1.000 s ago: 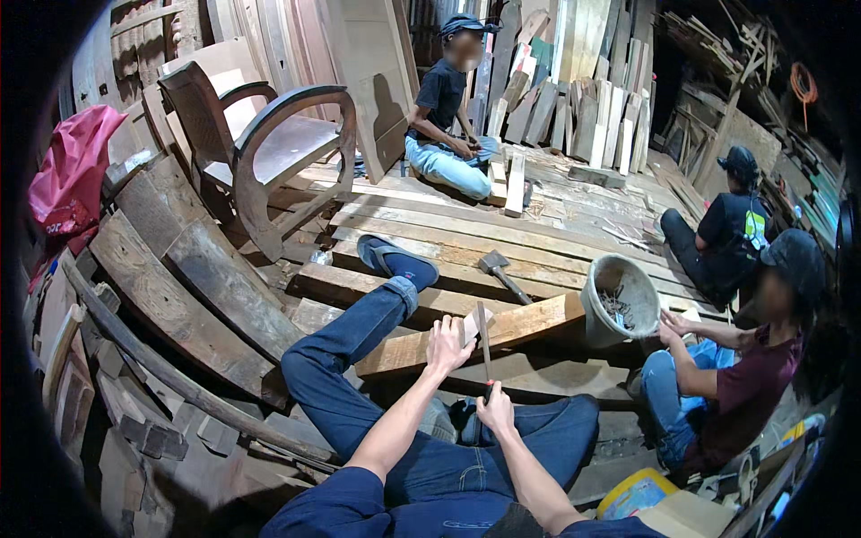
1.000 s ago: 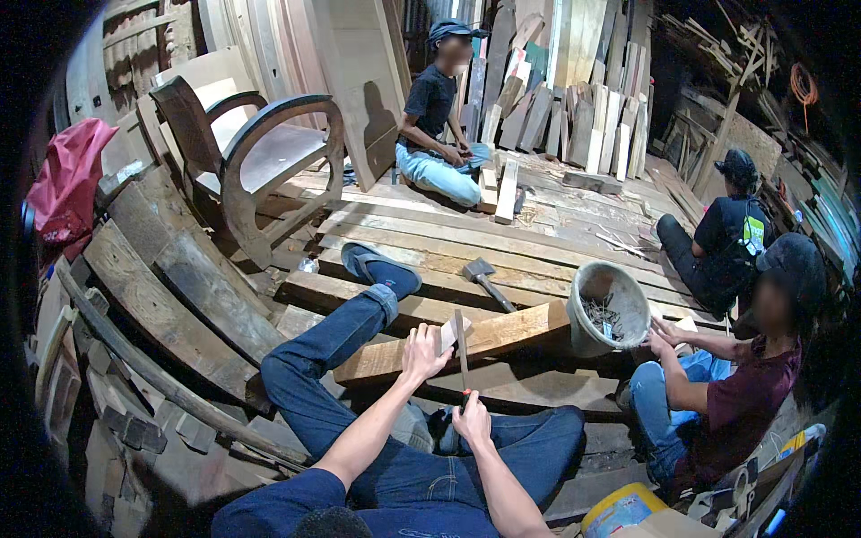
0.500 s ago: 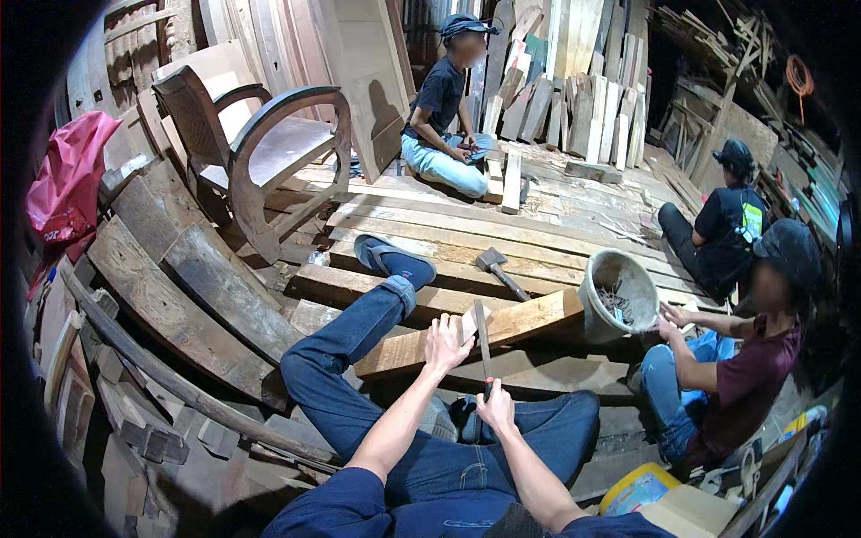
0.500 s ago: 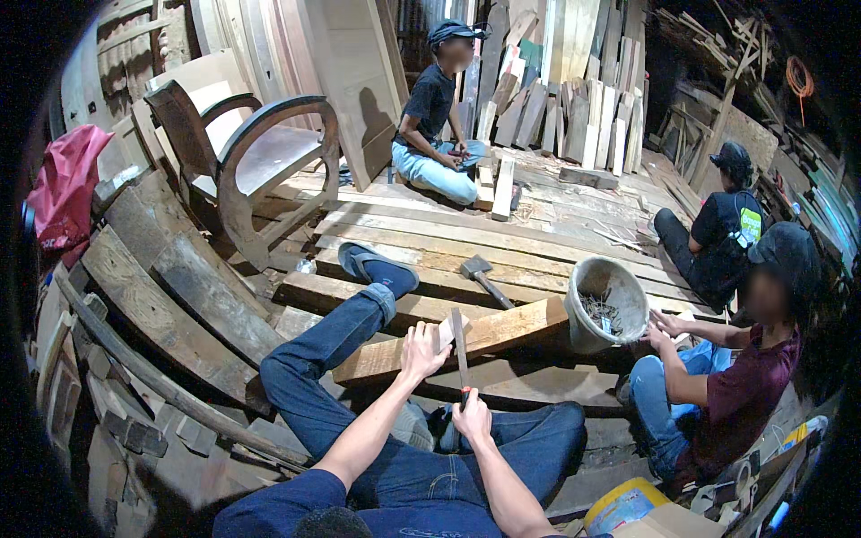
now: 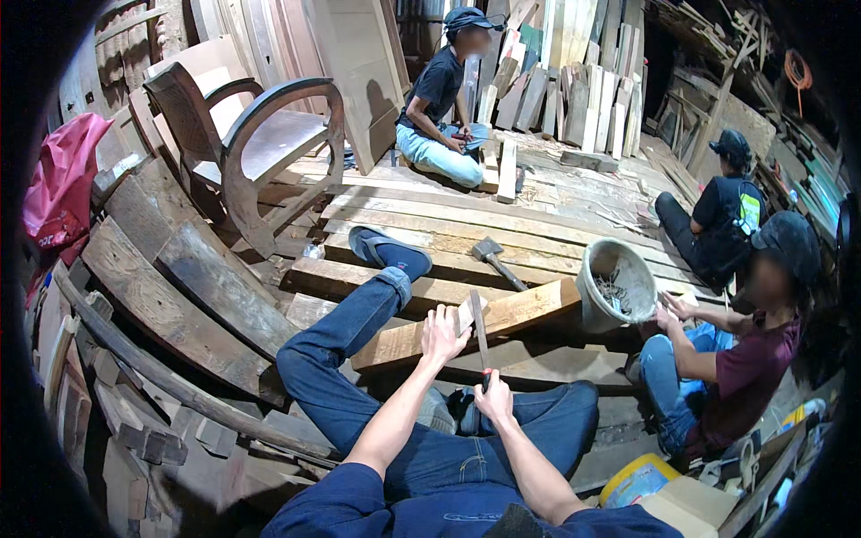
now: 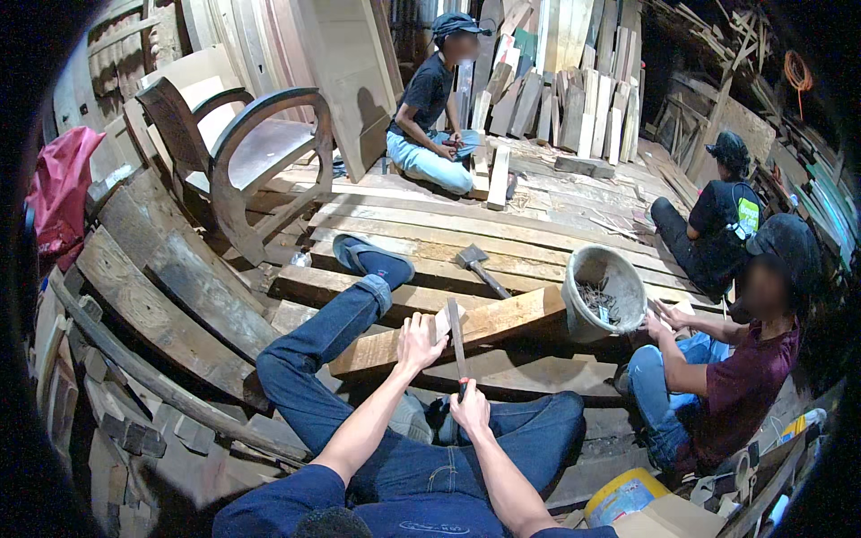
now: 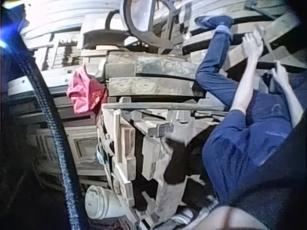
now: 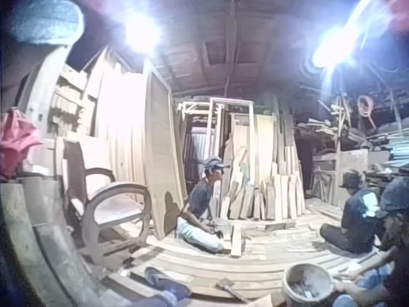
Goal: Manually sawing a piece of lumber while sitting on a workshop floor.
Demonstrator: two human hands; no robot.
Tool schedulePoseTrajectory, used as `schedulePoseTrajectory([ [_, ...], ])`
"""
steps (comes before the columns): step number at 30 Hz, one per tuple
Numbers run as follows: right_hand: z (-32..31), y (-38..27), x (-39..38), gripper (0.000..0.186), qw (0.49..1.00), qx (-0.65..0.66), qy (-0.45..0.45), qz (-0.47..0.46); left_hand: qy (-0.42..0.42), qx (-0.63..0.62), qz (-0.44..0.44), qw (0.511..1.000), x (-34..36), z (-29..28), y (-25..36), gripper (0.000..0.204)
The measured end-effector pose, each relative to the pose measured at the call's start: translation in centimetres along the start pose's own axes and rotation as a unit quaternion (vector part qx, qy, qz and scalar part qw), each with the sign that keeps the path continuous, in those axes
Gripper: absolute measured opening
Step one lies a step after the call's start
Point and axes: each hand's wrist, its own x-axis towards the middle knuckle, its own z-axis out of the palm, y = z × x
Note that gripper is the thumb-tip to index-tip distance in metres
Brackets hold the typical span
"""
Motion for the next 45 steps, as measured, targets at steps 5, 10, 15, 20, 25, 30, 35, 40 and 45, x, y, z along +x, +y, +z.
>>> schedulePoseTrajectory([
  [5, -0.3, -0.1, -0.4, 0.035, 1.0, -0.007, 0.001, 0.013, 0.008, -0.014, -0.004, 1.0, -0.3, 0.1, 0.2, 0.049],
  [10, -1.0, -0.7, -0.9, 0.034, 0.999, -0.006, -0.013, 0.037, 0.014, -0.016, -0.001, 1.0, -0.7, 0.1, 0.2, 0.05],
  [15, -1.2, -1.2, -0.2, 0.031, 0.999, 0.001, 0.02, 0.049, 0.029, 0.036, -0.051, 0.998, -0.2, -0.2, 0.8, 0.069],
  [20, -3.0, -1.7, -0.5, 0.027, 0.999, 0.024, 0.034, -0.011, -0.016, 0.073, -0.013, 0.997, 0.3, -0.2, 0.6, 0.095],
  [25, -3.7, -1.5, -1.0, 0.023, 0.998, -0.016, 0.015, -0.054, -0.155, 0.108, -0.051, 0.981, 0.6, -0.9, 0.7, 0.115],
  [30, -2.5, -1.9, 2.7, 0.032, 0.997, -0.032, -0.051, -0.038, -0.202, 0.13, -0.062, 0.969, 0.8, -0.7, 1.1, 0.093],
  [35, -1.6, -2.8, 8.4, 0.033, 0.997, -0.055, -0.046, -0.036, -0.155, 0.122, -0.056, 0.979, 0.6, 0.7, 1.0, 0.08],
  [40, -2.5, -1.6, 6.4, 0.035, 0.996, -0.049, -0.065, -0.046, -0.137, 0.135, -0.057, 0.98, 0.4, 0.6, 0.7, 0.083],
  [45, -3.7, -1.1, 1.0, 0.037, 0.988, -0.021, -0.145, 0.042, -0.148, 0.133, -0.057, 0.978, 0.0, 0.0, 0.2, 0.082],
])
